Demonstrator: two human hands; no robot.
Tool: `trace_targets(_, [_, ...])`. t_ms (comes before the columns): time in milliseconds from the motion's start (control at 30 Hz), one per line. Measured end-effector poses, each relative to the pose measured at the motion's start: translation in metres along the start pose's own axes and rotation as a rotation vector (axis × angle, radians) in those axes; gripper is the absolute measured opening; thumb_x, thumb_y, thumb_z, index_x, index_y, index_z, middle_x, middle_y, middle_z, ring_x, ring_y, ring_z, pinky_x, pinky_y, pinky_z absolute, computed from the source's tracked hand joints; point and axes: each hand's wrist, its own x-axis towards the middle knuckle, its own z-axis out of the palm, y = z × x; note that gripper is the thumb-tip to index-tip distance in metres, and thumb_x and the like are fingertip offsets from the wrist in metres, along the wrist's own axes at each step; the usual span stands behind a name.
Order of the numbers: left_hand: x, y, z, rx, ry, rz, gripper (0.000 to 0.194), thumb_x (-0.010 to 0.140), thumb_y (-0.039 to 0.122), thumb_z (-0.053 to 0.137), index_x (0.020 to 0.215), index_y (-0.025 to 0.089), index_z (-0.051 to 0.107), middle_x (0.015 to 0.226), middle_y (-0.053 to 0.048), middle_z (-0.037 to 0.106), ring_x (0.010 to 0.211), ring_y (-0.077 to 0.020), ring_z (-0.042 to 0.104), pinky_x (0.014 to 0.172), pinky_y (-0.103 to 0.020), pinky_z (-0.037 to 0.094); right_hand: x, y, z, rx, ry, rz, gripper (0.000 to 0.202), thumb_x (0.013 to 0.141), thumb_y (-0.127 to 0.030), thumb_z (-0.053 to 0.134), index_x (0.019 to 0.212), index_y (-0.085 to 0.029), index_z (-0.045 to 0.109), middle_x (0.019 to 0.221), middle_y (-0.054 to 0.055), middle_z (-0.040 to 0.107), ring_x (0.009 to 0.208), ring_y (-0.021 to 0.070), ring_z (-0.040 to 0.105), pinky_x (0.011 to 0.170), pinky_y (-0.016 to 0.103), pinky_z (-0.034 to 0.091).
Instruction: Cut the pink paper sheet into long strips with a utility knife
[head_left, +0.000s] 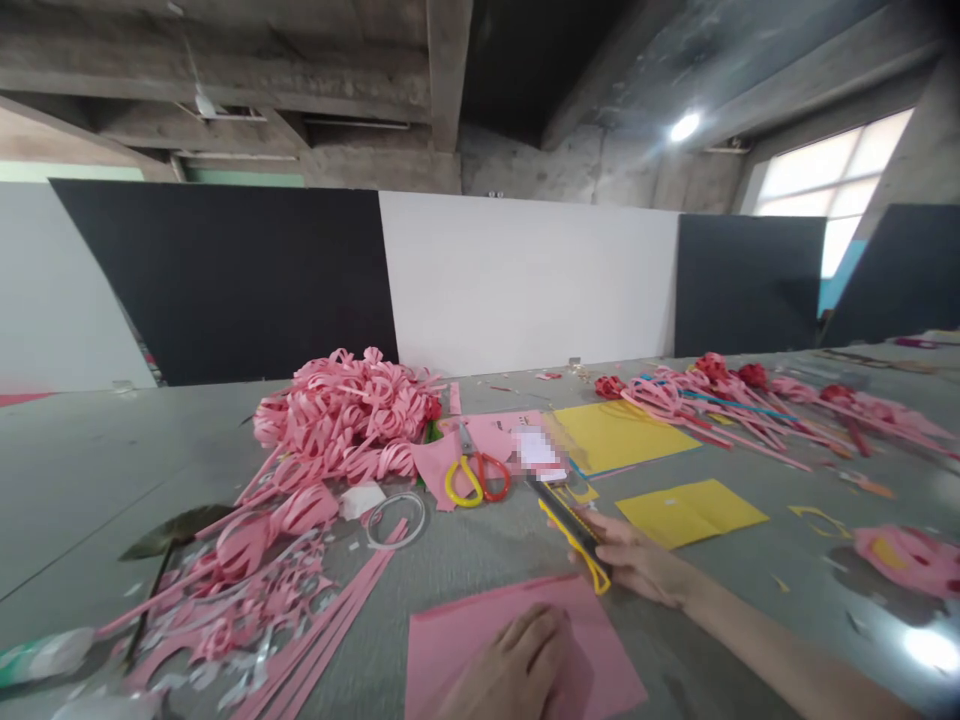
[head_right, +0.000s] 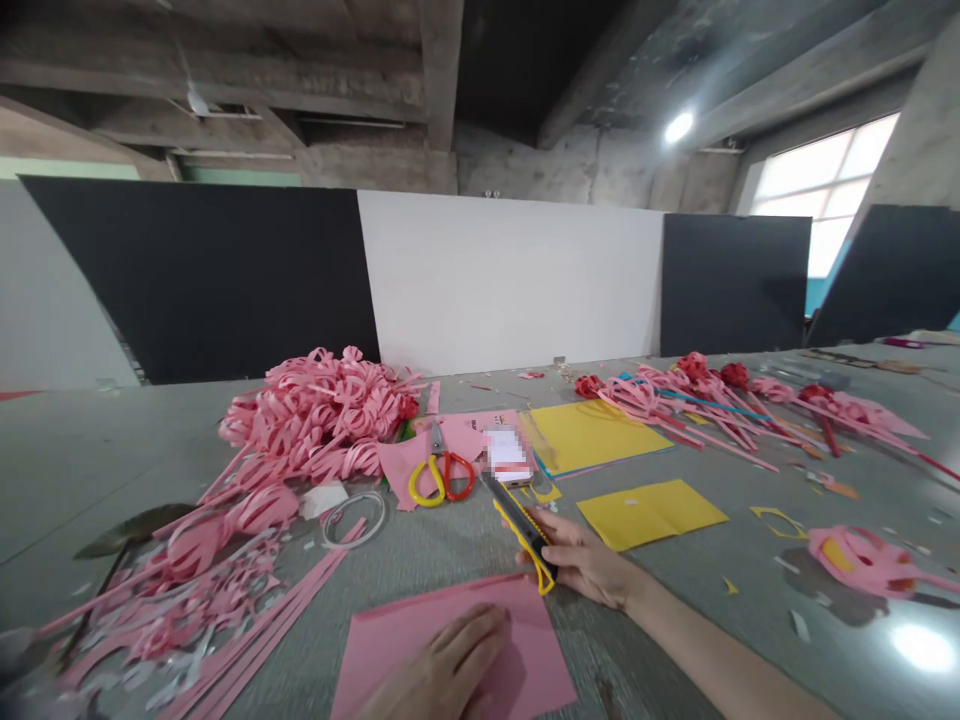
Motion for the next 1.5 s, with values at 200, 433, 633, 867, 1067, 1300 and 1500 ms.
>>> trace_targets(200, [0.000, 0.000, -0.002, -0.029, 0.002, 0.011, 0.045, 0.082, 0.017, 0.045, 0.125, 0.010, 0.034, 0.129, -0.013, 0.039, 0.120, -0.0243, 0.032, 0.097, -0.034, 0.032, 0.008, 0.014, -0.012, 0.148, 0.077, -0.072, 0.031, 0.074, -0.023, 0.059, 0.104, -0.024, 0.057, 0.105, 0.007, 0.050, 0.068, 0.0078, 0.049, 0.055, 0.019, 0.038])
trace_targets(433, [-0.002, 0.002, -0.005, -0.045, -0.005, 0.037, 0.046, 0.080, 0.014, 0.045, 0.125, 0.006, 0.034, 0.130, -0.015, 0.037, 0.120, -0.0256, 0.030, 0.098, -0.037, 0.031, 0.010, 0.013, -0.011, 0.108, 0.110, -0.091, 0.023, 0.078, -0.027, 0.055, 0.101, -0.024, 0.058, 0.098, 0.006, 0.052, 0.055, 0.0037, 0.042, 0.046, 0.016, 0.032])
trace_targets(633, [-0.007, 0.002, -0.005, -0.064, 0.048, 0.004, 0.043, 0.080, 0.017, 0.044, 0.122, 0.012, 0.037, 0.130, -0.014, 0.037, 0.121, -0.0257, 0.029, 0.098, -0.039, 0.031, 0.010, 0.008, -0.010, 0.049, 0.225, -0.103, 0.020, 0.078, -0.029, 0.049, 0.095, -0.021, 0.055, 0.097, 0.007, 0.055, 0.053, 0.0072, 0.041, 0.044, 0.019, 0.033])
trace_targets(867, [-0.010, 0.008, -0.020, -0.138, 0.013, -0.119, 0.043, 0.074, 0.020, 0.048, 0.117, 0.018, 0.042, 0.131, -0.010, 0.036, 0.119, -0.0267, 0.032, 0.096, -0.040, 0.032, 0.000, -0.001, -0.006, -0.201, 0.316, -0.049, 0.038, 0.072, -0.031, 0.039, 0.109, -0.022, 0.044, 0.090, 0.006, 0.054, 0.059, 0.0133, 0.051, 0.054, 0.026, 0.041])
trace_targets(1067, [-0.009, 0.012, -0.031, -0.153, -0.009, -0.214, 0.041, 0.077, 0.026, 0.045, 0.117, 0.018, 0.044, 0.116, -0.009, 0.048, 0.104, -0.0255, 0.043, 0.089, -0.040, 0.038, 0.001, -0.016, 0.014, -0.169, 0.225, -0.068, 0.031, 0.080, -0.042, 0.039, 0.102, -0.020, 0.043, 0.072, -0.001, 0.046, 0.044, 0.0068, 0.042, 0.047, 0.022, 0.036])
trace_targets(1300, [-0.014, 0.006, -0.026, -0.179, 0.023, -0.162, 0.054, 0.077, 0.033, 0.046, 0.128, 0.017, 0.032, 0.133, -0.009, 0.033, 0.119, -0.0266, 0.029, 0.098, -0.042, 0.027, -0.004, -0.048, 0.019, -0.503, 0.166, -0.169, 0.020, 0.078, -0.034, 0.047, 0.088, -0.018, 0.043, 0.081, 0.004, 0.052, 0.076, 0.0159, 0.052, 0.071, 0.030, 0.041])
trace_targets(1500, [-0.014, 0.004, -0.029, -0.170, 0.011, -0.135, 0.054, 0.079, 0.036, 0.044, 0.128, 0.017, 0.033, 0.134, -0.009, 0.032, 0.119, -0.0263, 0.030, 0.099, -0.042, 0.025, -0.010, -0.052, 0.027, -1.262, 0.287, -0.220, 0.020, 0.086, -0.037, 0.034, 0.085, -0.020, 0.045, 0.066, -0.001, 0.049, 0.061, 0.0125, 0.047, 0.059, 0.024, 0.036])
